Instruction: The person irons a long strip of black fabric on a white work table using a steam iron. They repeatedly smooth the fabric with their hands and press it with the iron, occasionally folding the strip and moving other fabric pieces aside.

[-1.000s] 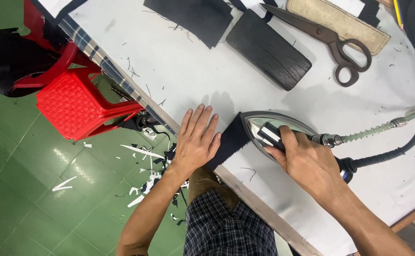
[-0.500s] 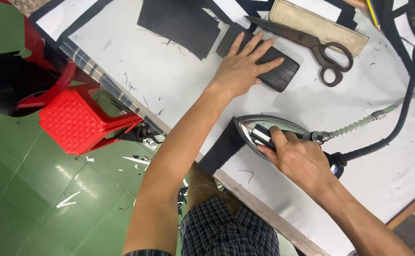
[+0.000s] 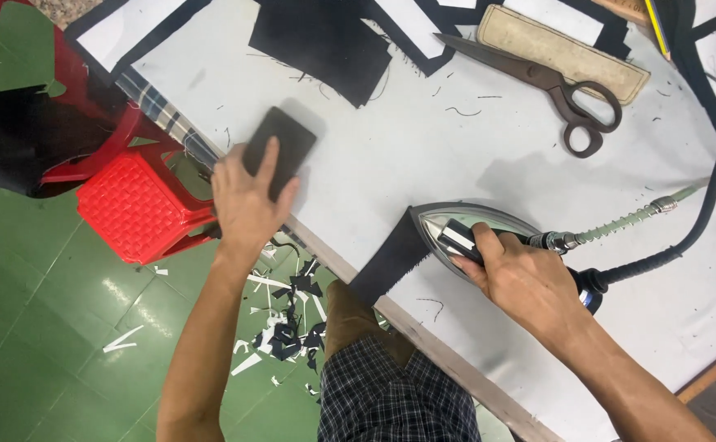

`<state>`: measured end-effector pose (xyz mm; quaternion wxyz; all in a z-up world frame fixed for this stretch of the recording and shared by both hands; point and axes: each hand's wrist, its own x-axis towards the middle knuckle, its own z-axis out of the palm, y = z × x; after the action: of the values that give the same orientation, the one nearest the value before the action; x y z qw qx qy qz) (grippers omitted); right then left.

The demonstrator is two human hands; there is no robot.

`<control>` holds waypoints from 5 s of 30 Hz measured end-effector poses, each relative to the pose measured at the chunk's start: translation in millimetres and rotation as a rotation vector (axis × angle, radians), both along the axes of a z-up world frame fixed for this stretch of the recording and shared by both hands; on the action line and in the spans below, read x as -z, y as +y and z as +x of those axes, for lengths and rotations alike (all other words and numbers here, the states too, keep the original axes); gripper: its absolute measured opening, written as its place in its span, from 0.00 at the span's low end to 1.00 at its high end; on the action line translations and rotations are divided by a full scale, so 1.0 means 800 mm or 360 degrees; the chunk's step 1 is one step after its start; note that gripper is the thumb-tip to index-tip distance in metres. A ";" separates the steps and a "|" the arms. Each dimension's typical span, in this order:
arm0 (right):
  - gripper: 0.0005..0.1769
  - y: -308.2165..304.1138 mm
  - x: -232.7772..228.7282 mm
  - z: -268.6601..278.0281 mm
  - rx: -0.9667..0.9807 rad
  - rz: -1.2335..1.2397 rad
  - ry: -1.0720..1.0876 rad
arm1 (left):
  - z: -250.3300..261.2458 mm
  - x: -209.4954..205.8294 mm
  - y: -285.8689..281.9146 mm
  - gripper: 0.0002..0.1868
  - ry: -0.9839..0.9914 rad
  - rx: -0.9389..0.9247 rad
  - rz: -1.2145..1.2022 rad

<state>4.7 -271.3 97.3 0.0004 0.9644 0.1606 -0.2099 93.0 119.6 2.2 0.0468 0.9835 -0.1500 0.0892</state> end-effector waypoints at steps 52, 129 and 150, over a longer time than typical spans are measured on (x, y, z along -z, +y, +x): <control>0.57 -0.101 0.014 -0.222 0.0499 -0.0278 -0.1064 | -0.039 -0.034 -0.222 0.46 0.0818 0.1226 0.0081; 0.26 0.133 0.160 -0.147 -0.0220 0.1145 -0.0799 | -0.030 0.021 -0.239 0.19 0.0774 0.1260 -0.0023; 0.07 0.044 0.013 -0.025 0.0352 0.1535 0.0868 | -0.089 -0.178 0.138 0.10 0.0424 -0.1008 -0.1817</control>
<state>-15.3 -235.7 86.8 -0.5039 0.7774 0.1306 -0.3532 21.8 229.9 144.8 0.5500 0.8035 0.2239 0.0418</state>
